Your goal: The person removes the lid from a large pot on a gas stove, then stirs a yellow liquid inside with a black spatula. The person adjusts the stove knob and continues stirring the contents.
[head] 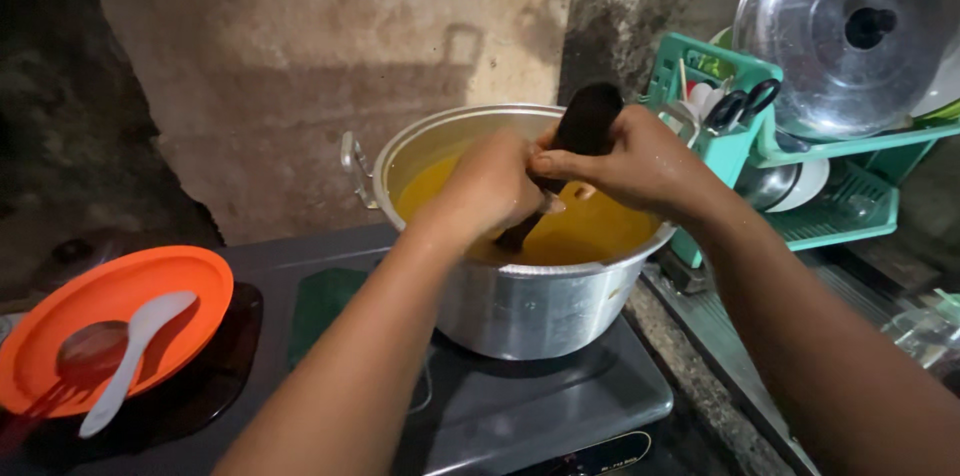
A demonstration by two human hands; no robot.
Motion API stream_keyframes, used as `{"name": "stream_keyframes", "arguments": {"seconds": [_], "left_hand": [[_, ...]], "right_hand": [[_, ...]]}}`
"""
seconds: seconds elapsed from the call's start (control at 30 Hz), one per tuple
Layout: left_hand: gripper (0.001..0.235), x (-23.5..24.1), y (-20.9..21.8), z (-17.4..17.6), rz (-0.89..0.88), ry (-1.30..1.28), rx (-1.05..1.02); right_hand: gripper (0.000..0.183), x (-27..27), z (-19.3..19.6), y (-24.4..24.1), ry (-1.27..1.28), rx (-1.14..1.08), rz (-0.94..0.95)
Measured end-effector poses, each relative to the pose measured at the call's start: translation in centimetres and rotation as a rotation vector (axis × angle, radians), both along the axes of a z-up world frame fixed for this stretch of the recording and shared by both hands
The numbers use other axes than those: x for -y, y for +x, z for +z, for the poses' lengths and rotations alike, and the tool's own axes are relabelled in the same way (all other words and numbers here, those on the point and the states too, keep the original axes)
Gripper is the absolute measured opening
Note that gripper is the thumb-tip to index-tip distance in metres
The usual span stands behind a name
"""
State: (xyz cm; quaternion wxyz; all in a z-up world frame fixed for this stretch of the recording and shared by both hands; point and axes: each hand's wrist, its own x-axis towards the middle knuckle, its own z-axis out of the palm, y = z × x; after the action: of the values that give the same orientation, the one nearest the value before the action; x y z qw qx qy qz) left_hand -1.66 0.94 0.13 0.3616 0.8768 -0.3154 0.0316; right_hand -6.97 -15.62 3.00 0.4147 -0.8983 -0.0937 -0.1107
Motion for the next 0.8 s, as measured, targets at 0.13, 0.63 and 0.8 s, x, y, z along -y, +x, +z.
{"name": "stream_keyframes", "arguments": {"seconds": [0.13, 0.63, 0.8], "left_hand": [[0.046, -1.4, -2.5, -0.2, 0.118, -0.02, 0.191], [0.066, -8.0, -7.2, -4.7, 0.473, 0.056, 0.336], [0.071, -9.5, -7.2, -6.6, 0.553, 0.184, 0.141]], "right_hand": [[0.029, 0.7, -0.8, -0.1, -0.143, -0.011, -0.052], [0.023, 4.9, -4.3, 1.7, -0.027, 0.11, -0.2], [0.022, 5.8, -4.0, 1.3, -0.071, 0.132, -0.316]]}}
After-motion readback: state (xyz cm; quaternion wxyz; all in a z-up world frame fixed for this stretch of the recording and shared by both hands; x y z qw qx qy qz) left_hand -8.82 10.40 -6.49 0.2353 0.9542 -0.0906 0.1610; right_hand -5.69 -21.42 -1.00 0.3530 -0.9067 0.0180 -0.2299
